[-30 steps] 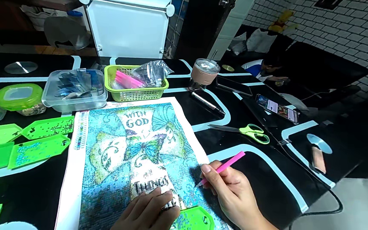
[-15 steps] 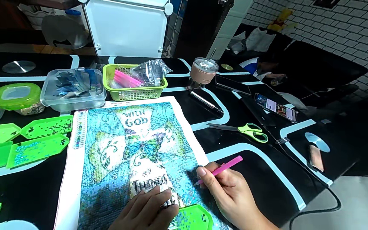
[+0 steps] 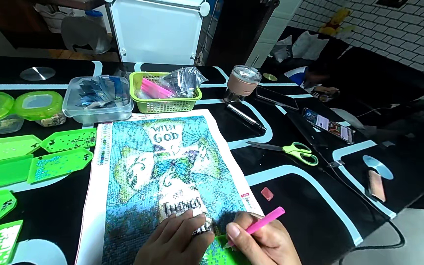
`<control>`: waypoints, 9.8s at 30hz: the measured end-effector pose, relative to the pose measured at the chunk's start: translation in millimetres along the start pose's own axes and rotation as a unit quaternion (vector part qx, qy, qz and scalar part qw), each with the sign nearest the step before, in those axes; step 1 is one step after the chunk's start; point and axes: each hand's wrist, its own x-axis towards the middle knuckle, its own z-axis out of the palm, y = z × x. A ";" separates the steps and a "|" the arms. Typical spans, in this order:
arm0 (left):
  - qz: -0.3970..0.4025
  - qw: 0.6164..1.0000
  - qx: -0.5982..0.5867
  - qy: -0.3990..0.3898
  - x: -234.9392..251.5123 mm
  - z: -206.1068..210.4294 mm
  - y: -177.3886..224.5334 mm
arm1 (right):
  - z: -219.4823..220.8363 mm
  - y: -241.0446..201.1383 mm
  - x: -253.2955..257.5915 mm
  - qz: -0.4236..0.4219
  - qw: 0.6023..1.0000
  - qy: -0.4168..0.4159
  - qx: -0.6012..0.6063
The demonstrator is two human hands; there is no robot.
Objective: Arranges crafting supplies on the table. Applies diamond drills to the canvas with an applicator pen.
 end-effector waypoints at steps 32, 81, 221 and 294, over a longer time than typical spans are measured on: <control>-0.017 0.998 -0.017 -0.049 2.9 -8.3 2.5 | -26.1 32.0 23.7 0.043 0.993 0.110 0.002; -0.007 1.000 -0.005 -0.018 1.7 -3.2 1.5 | -2.5 4.2 6.9 0.002 1.000 -0.016 0.018; -0.011 0.999 -0.012 -0.040 3.7 -7.2 2.2 | -31.0 32.8 29.5 0.081 0.987 0.137 0.027; -0.008 0.999 -0.004 -0.036 2.5 -6.2 2.4 | -26.5 30.4 26.5 0.067 0.988 0.140 -0.008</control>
